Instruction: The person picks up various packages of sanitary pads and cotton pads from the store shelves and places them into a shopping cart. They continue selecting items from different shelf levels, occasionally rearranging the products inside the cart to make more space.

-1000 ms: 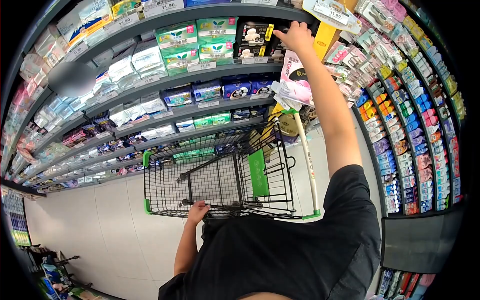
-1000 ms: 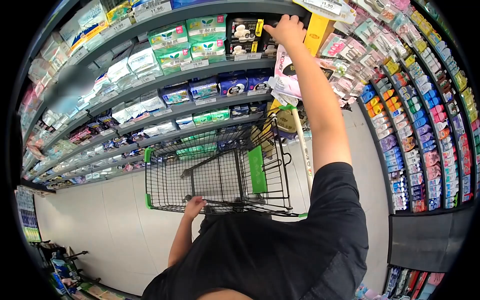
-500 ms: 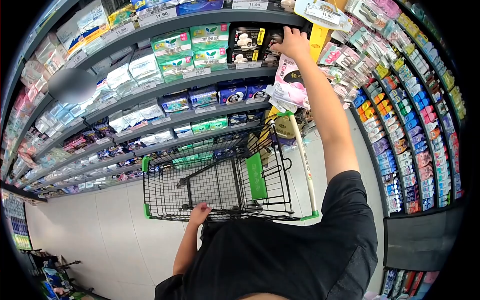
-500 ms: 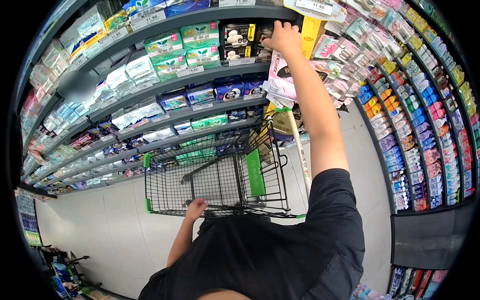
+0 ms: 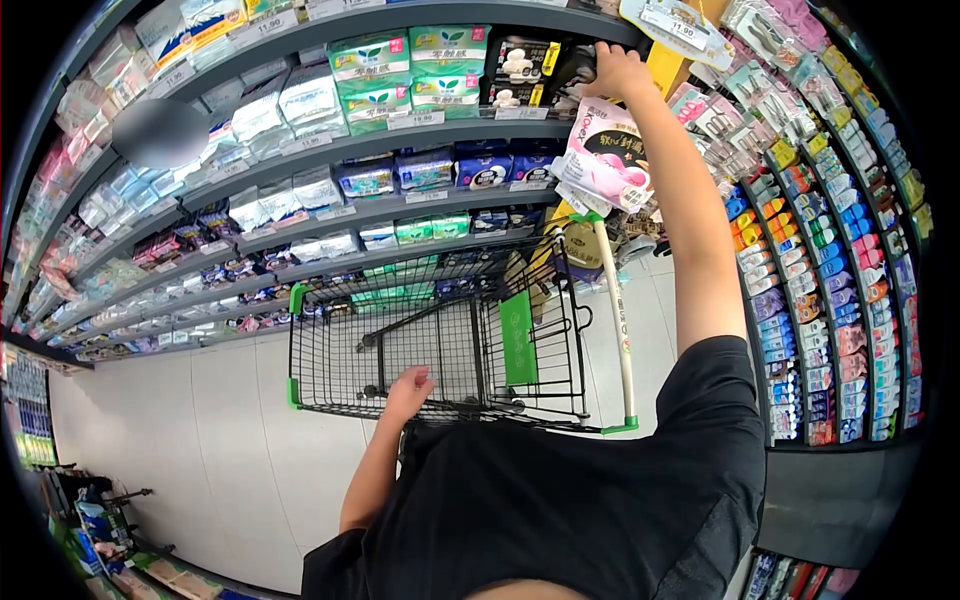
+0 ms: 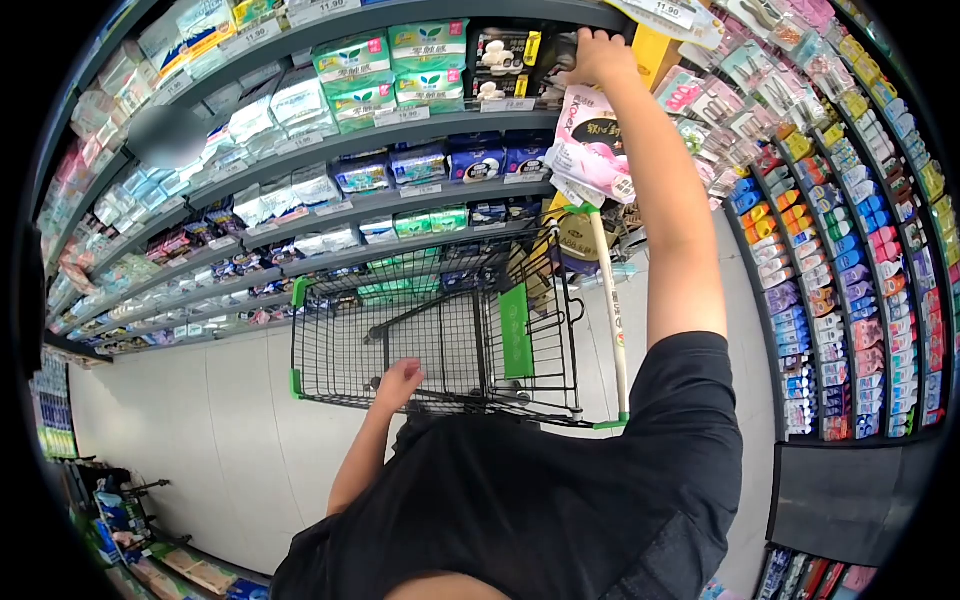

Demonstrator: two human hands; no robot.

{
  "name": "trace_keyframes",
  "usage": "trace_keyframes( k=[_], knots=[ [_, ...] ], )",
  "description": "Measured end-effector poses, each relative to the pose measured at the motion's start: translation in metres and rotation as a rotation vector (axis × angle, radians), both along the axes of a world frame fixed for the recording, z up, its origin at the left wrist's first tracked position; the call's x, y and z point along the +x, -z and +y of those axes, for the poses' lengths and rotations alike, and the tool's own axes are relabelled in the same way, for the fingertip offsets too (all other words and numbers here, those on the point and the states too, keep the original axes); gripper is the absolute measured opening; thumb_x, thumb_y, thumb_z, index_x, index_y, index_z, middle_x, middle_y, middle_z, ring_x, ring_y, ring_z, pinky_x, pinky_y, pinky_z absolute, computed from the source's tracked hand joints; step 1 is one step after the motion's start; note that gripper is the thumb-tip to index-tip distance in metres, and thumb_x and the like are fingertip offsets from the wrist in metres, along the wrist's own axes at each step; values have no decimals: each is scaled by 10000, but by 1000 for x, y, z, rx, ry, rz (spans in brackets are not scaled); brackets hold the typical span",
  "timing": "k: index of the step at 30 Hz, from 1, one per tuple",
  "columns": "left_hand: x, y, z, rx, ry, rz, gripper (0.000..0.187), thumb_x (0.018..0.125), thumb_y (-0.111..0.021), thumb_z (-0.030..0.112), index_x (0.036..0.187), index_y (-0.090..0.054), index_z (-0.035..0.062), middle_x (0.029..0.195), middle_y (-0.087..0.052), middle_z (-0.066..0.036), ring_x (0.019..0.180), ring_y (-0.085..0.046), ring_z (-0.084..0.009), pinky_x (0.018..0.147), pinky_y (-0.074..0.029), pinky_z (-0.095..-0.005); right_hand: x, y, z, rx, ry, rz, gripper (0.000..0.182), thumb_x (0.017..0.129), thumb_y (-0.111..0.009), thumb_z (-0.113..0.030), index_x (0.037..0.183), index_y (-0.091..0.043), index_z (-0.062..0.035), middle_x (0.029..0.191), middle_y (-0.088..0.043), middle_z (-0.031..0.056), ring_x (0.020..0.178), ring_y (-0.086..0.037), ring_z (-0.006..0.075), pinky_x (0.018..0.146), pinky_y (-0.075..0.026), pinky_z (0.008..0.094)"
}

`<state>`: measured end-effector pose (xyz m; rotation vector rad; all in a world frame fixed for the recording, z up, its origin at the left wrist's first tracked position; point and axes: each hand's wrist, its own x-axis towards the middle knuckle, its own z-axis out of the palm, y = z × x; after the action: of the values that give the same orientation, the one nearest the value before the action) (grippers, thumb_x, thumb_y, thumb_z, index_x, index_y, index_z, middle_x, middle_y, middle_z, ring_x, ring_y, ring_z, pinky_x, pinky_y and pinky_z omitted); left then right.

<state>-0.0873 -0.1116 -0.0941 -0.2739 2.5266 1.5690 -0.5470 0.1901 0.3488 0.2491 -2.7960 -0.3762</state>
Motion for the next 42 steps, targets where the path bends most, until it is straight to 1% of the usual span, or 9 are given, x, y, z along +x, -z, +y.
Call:
trace_keyframes(
  k=[14,18,22,25,26,32,35,37,42],
  knots=[
    [-44,-77,33,-5,110,214,383,883,-678,245,1169,-606,2,1111,-653,-157,1009,-664,-263,868,-525,-369,11,41,15,63,-363,535,896,632,-866,-359,1364,-446,-61,1249,-546,156,1227,-496,345,1013,-436,452],
    [-44,-86,37,-1,125,215,384,884,-682,253,1166,-607,3,1102,-653,-164,1013,-663,-268,869,-526,-371,12,53,26,-122,-453,385,997,606,-881,-285,1438,-361,-105,1374,-464,164,1213,-484,409,1016,-438,464],
    [-44,-83,38,7,139,212,395,881,-691,260,1167,-607,0,1095,-653,-170,1011,-662,-275,874,-525,-373,17,54,27,-102,-497,464,1038,605,-883,-284,1477,-330,-173,1295,-488,186,1176,-492,424,997,-435,477],
    [-43,-82,38,27,139,202,404,878,-696,264,1170,-608,-2,1094,-653,-173,1010,-660,-277,877,-524,-373,38,48,15,-169,-388,340,908,690,-806,-273,1451,-359,-62,1322,-485,209,1229,-440,390,1070,-375,452],
    [-42,-83,38,40,132,196,406,877,-697,265,1171,-609,-2,1093,-653,-173,1010,-660,-278,876,-524,-373,36,51,16,-192,-420,373,1111,557,-880,-280,1479,-298,-68,1259,-490,190,1188,-448,378,1044,-393,454],
    [-21,-78,23,71,28,117,372,879,-690,215,1157,-612,-20,1090,-658,-174,981,-665,-274,856,-526,-362,76,58,11,-251,-384,568,1080,584,-847,-160,1499,-278,-82,1242,-468,191,1144,-468,389,1004,-396,472],
    [-1,-59,10,101,-23,95,366,880,-689,209,1151,-613,-26,1098,-657,-175,971,-668,-264,843,-529,-357,80,71,20,-380,-464,713,1048,605,-886,-312,1473,-328,-130,1289,-483,219,1146,-490,418,985,-409,494],
    [10,-50,4,66,-29,75,361,886,-687,209,1148,-612,-28,1093,-659,-172,946,-673,-258,819,-536,-350,99,79,14,-543,-494,773,1101,592,-909,-340,1434,-308,36,1267,-481,231,1167,-463,390,1014,-361,489],
    [23,-33,-2,55,-38,58,360,891,-686,213,1147,-611,-28,1074,-664,-164,909,-680,-259,797,-542,-340,128,129,-9,-774,-763,619,1125,528,-905,-221,1467,-312,-42,1200,-489,203,1067,-492,375,941,-422,464]
  ],
)
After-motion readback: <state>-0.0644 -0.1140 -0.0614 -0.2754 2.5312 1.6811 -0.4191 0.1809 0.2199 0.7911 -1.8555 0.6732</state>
